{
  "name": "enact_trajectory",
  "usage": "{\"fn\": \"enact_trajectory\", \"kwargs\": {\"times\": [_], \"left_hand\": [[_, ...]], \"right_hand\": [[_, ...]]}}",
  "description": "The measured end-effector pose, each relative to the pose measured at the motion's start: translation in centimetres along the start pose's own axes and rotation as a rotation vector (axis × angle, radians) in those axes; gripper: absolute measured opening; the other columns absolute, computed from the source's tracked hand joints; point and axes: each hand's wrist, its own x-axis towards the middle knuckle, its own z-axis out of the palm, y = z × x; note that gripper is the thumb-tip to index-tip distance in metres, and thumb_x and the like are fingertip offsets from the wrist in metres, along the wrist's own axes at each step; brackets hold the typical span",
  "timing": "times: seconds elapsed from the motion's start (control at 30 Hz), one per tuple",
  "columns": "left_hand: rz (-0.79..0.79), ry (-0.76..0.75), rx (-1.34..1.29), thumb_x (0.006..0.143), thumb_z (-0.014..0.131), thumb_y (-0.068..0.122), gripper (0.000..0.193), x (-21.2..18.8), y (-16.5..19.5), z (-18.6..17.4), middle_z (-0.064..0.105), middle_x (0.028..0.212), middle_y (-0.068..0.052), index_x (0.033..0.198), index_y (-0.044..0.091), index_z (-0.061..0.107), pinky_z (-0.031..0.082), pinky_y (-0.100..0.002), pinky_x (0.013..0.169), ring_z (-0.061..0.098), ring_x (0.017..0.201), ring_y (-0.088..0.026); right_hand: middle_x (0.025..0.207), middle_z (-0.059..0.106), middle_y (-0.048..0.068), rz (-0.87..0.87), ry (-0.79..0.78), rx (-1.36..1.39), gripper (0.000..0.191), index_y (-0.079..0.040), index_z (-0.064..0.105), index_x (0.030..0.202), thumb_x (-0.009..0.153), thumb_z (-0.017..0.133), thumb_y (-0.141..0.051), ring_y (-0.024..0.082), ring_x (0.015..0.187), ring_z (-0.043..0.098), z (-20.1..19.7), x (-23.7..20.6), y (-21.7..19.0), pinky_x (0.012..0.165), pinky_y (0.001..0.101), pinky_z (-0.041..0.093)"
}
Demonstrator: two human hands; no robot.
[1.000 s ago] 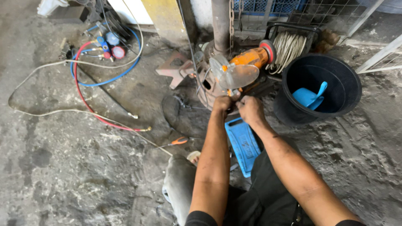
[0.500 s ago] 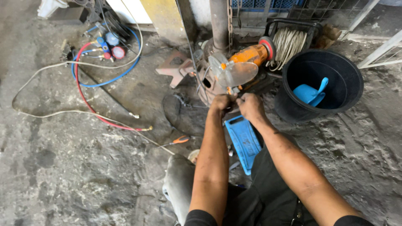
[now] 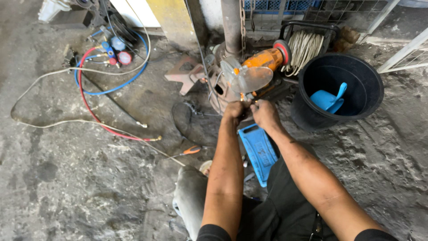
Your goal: The person uses a bench grinder to smooth a metal part, then moves to a radiator on the floor. They use a screwdriver to adjust components on the radiator and apply a spray can to the surface. The person retrieves a T-handle tool from a bag and uses it on the radiator.
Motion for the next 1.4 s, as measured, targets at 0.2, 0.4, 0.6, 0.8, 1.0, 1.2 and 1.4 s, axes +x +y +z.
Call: {"fn": "enact_trajectory", "kwargs": {"times": [0.2, 0.4, 0.6, 0.8, 1.0, 1.2, 1.4], "left_hand": [[-0.015, 0.079, 0.105, 0.087, 0.08, 0.02, 0.025, 0.1, 0.3, 0.6, 0.056, 0.058, -0.006, 0.073, 0.004, 0.066, 0.032, -0.033, 0.04, 0.047, 0.043, -0.017], [-0.001, 0.118, 0.125, 0.084, 0.083, 0.02, 0.023, 0.5, 0.0, 0.7, 0.059, 0.06, -0.004, 0.075, 0.005, 0.068, 0.034, -0.033, 0.041, 0.048, 0.044, -0.016], [0.081, 0.079, 0.081, 0.082, 0.071, 0.009, 0.012, 1.2, -0.6, 0.2, 0.056, 0.059, -0.005, 0.074, 0.0, 0.07, 0.03, -0.035, 0.038, 0.046, 0.042, -0.016], [-0.019, 0.003, -0.009, 0.085, 0.078, 0.014, 0.013, 0.7, -0.3, 0.0, 0.061, 0.061, -0.005, 0.08, 0.004, 0.071, 0.035, -0.032, 0.042, 0.051, 0.046, -0.017], [-0.023, 0.052, 0.083, 0.087, 0.082, 0.024, 0.027, 0.1, 0.1, 0.1, 0.056, 0.057, -0.005, 0.076, 0.005, 0.066, 0.031, -0.033, 0.038, 0.047, 0.043, -0.017], [-0.045, 0.049, 0.064, 0.086, 0.082, 0.028, 0.029, 0.3, 0.0, 0.1, 0.054, 0.056, -0.004, 0.076, 0.007, 0.065, 0.031, -0.032, 0.038, 0.046, 0.042, -0.017], [-0.048, 0.019, 0.006, 0.087, 0.082, 0.027, 0.027, 0.3, 0.1, 0.0, 0.053, 0.057, -0.002, 0.078, 0.008, 0.065, 0.03, -0.032, 0.039, 0.043, 0.042, -0.016]], "right_hand": [[0.095, 0.071, 0.024, -0.102, 0.109, -0.064, 0.025, 0.0, 0.068, 0.09, 0.08, 0.077, -0.021, 0.045, 0.092, 0.067, -1.8, -1.4, -1.6, 0.08, 0.0525, 0.052], [0.087, 0.073, 0.021, -0.01, 0.004, -0.066, 0.014, -0.006, 0.075, 0.087, 0.085, 0.076, -0.019, 0.041, 0.084, 0.07, -2.3, -0.8, -1.2, 0.077, 0.0509, 0.055], [0.079, 0.071, 0.022, 0.015, 0.013, -0.052, 0.02, -0.005, 0.075, 0.081, 0.083, 0.08, -0.024, 0.042, 0.078, 0.07, -1.1, -0.5, 0.1, 0.071, 0.0509, 0.054], [0.078, 0.071, 0.02, -0.013, 0.034, 0.035, 0.021, -0.005, 0.074, 0.081, 0.086, 0.078, -0.025, 0.04, 0.076, 0.071, -0.4, -0.9, -0.1, 0.071, 0.0488, 0.055], [0.079, 0.072, 0.02, 0.03, 0.028, 0.042, 0.023, -0.004, 0.074, 0.081, 0.085, 0.078, -0.026, 0.04, 0.078, 0.071, -0.4, -0.9, -0.3, 0.071, 0.0488, 0.054], [0.079, 0.072, 0.021, 0.033, 0.014, 0.06, 0.024, -0.004, 0.073, 0.082, 0.086, 0.078, -0.027, 0.04, 0.078, 0.071, 0.0, -0.4, 0.3, 0.072, 0.0486, 0.054], [0.08, 0.072, 0.022, 0.032, -0.015, 0.047, 0.025, -0.002, 0.073, 0.083, 0.089, 0.076, -0.027, 0.04, 0.079, 0.071, 0.5, 0.1, 1.1, 0.073, 0.0484, 0.054]]}}
